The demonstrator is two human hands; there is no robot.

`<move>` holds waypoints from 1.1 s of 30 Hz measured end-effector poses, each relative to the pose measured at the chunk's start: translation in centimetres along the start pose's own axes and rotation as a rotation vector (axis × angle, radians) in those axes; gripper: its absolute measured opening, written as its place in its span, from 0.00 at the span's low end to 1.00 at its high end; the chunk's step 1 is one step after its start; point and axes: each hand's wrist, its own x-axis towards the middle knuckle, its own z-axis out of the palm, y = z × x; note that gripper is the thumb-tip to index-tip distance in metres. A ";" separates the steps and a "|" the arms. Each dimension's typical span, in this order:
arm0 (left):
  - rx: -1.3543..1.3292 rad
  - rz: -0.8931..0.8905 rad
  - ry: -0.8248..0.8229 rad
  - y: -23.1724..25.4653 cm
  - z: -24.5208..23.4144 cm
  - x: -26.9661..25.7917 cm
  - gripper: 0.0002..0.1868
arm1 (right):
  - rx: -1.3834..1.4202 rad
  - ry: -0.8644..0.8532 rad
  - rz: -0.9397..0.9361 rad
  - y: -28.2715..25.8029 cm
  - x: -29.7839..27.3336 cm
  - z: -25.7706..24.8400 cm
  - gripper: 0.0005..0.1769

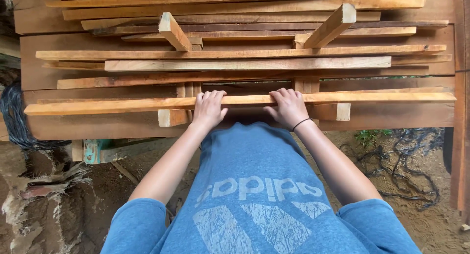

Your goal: Organizing and sorting thin wooden strips into a storage rack.

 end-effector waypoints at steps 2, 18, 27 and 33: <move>0.006 0.014 0.027 0.5 -0.6 0.0 0.28 | -0.008 0.020 -0.010 0.9 0.3 0.2 0.29; 0.010 0.080 -0.029 -0.8 2.7 0.9 0.23 | -0.013 0.053 -0.222 3.6 1.2 5.9 0.22; 0.143 0.133 -0.032 -2.1 6.6 2.1 0.25 | -0.002 0.001 -0.243 4.5 1.3 7.1 0.19; 0.113 0.107 -0.024 -2.3 6.9 2.1 0.21 | -0.089 -0.070 -0.167 4.3 1.6 7.4 0.19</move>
